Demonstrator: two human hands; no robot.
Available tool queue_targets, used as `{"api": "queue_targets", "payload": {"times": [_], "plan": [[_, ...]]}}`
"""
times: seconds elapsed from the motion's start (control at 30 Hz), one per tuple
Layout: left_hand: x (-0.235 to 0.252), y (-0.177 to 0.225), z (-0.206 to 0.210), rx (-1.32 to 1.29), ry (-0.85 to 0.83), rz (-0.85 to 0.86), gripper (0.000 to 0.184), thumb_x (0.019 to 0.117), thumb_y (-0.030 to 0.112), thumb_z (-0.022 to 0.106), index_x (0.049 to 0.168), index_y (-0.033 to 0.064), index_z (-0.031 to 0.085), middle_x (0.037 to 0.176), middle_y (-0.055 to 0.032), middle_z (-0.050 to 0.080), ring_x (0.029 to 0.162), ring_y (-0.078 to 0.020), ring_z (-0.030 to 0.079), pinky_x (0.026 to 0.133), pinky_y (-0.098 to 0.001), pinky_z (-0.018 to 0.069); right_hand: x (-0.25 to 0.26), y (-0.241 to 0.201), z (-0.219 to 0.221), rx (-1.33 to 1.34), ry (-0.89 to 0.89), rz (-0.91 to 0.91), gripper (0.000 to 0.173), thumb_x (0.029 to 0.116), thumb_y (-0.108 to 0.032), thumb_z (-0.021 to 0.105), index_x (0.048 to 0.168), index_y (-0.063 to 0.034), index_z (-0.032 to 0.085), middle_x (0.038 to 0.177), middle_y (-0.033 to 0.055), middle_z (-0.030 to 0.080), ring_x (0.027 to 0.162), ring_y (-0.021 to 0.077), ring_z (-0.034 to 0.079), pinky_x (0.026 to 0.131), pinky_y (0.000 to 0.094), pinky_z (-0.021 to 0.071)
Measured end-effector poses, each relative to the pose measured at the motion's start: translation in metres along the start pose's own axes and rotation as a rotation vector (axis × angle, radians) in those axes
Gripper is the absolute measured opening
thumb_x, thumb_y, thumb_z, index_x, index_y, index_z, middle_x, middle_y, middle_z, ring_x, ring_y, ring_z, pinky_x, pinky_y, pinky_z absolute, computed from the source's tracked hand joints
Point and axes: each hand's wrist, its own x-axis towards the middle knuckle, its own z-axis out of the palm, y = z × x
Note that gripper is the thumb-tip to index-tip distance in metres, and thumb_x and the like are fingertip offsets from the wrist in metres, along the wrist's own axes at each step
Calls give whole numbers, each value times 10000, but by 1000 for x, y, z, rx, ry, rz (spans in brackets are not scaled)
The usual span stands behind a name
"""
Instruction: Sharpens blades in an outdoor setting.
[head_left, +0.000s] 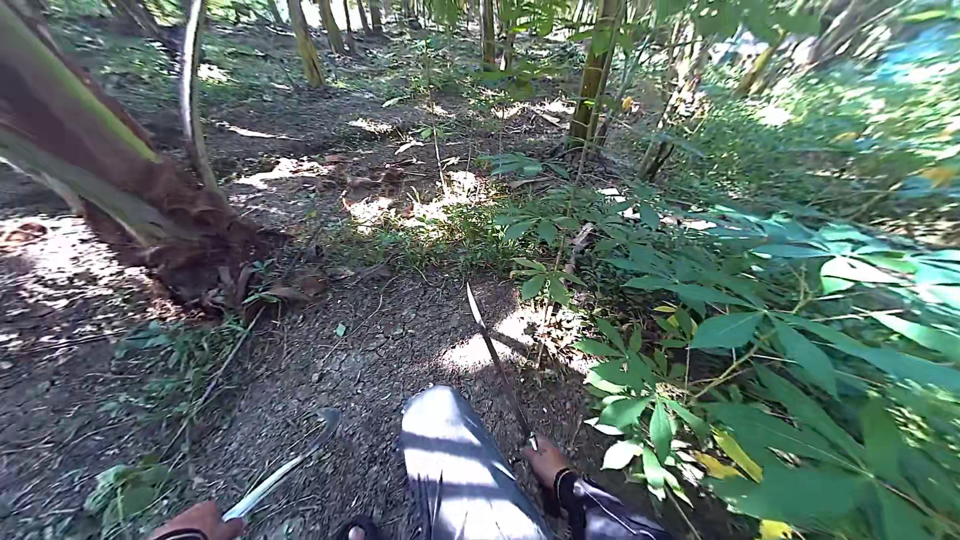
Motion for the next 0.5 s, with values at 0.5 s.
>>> {"api": "queue_targets", "payload": {"times": [0.5], "plan": [[-79,32,-25,-98,5,-30,618,1022,462,612,1260,-108,620,1328,-358,592,1317,-496,537,1078,-683,394,-23,9,7,-229,31,-122,515,1049,-343,606,1329,89,594,1238,324,654,1207,439,624,1071,595,455]]}}
